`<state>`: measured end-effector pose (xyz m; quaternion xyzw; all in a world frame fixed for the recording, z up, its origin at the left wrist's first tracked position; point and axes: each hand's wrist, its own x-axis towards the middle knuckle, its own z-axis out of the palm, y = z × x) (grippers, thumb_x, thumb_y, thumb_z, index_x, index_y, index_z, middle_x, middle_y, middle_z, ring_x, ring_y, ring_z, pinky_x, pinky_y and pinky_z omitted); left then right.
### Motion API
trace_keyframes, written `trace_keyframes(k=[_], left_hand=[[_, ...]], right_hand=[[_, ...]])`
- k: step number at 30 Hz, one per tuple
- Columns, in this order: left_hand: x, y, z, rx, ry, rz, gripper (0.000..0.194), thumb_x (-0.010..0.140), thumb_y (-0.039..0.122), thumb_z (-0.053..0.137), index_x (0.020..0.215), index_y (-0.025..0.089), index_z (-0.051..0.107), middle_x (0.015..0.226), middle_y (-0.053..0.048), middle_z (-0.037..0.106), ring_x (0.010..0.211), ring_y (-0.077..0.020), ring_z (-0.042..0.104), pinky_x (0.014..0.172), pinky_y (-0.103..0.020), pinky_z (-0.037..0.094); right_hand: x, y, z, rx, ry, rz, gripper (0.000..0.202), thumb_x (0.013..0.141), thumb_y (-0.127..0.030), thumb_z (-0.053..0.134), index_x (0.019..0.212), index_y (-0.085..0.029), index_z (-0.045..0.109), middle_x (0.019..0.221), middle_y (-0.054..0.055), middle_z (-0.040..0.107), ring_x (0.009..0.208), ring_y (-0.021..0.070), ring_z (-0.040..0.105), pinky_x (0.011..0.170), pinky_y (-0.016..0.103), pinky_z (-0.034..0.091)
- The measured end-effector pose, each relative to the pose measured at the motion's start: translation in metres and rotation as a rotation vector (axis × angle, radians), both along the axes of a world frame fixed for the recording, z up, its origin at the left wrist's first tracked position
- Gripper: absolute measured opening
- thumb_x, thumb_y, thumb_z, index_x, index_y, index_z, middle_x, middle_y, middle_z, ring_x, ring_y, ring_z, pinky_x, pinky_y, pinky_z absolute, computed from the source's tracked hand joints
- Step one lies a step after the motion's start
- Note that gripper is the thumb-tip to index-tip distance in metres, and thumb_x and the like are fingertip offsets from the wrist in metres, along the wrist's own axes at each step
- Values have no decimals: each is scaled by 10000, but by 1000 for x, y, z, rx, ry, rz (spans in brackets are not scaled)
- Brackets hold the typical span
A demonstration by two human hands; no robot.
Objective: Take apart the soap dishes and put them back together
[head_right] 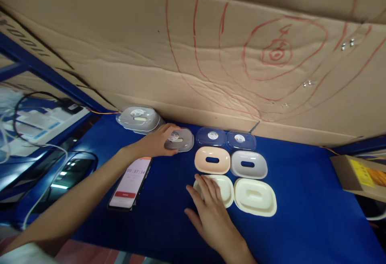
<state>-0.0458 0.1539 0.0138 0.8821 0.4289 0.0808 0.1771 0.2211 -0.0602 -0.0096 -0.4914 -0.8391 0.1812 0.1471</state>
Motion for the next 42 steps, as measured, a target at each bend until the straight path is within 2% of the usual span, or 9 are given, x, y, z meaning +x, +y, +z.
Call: trace_keyframes(k=[5,9,16,19,24,27,29,34,42], left_hand=[[2,-12,16,64,-10,2,1003,794,483,846,1623,261,328,1653,-182,392,1532,-440,362,1250,-658,271],[11,-73,24,112,-295,11,579,985,357,650,1535,309,476,1597,-131,487,1503,-346,432,1249,-545,339],[49,-167,-6,-828,-987,457,221,957,463,701,1038,261,732,949,-50,703,834,-212,656,790,-354,541],[59,-171,-21,-1107,-1132,574,307,921,517,737,1057,243,737,1046,-64,717,965,-236,676,890,-382,541],[64,-169,-23,-1730,-1297,321,581,1004,669,511,1337,225,684,1320,-123,732,1283,-307,646,1125,-470,443],[70,-169,-24,-1984,-1400,348,642,1020,696,431,1304,195,714,1249,-122,776,1258,-303,677,1107,-437,458],[74,-168,-28,-1996,-1472,452,642,1017,691,443,1282,179,725,1198,-130,795,1205,-325,709,1068,-471,494],[72,-166,-38,-1994,-1463,515,710,1017,698,419,1481,190,593,1336,-171,748,1217,-431,700,946,-608,544],[67,-162,-34,-1955,-1560,695,593,1042,573,491,1419,143,649,1271,-119,786,1309,-346,663,1153,-486,452]], right_hand=[[23,-9,10,-6,-37,-23,603,984,-291,693,1549,-303,484,1607,102,525,1455,356,522,1157,625,496],[35,-19,11,-45,-67,14,626,849,-144,802,1421,-290,592,1344,74,713,1210,329,689,1010,532,605],[25,-6,12,-39,13,0,327,878,-165,766,1176,-261,672,1167,53,737,1125,282,687,976,451,579],[19,5,18,-72,165,-40,162,931,-193,716,1073,-262,679,1104,43,734,1075,244,673,947,401,566],[1,15,32,-117,314,-78,71,986,-256,678,1056,-266,685,1097,40,737,1075,215,671,966,368,549],[-3,23,44,-149,246,76,152,1007,-366,690,1133,-284,711,1171,37,744,1157,212,675,1055,374,525],[5,34,50,-90,244,124,208,1030,-405,658,1199,-298,715,1227,45,745,1208,218,675,1069,375,525],[42,62,37,220,125,-210,241,1075,-330,562,1283,-280,675,1261,87,756,1213,280,688,1067,494,501],[39,68,-7,176,38,-128,288,1061,-349,626,1333,-261,663,1306,84,757,1266,285,673,1119,516,439]])
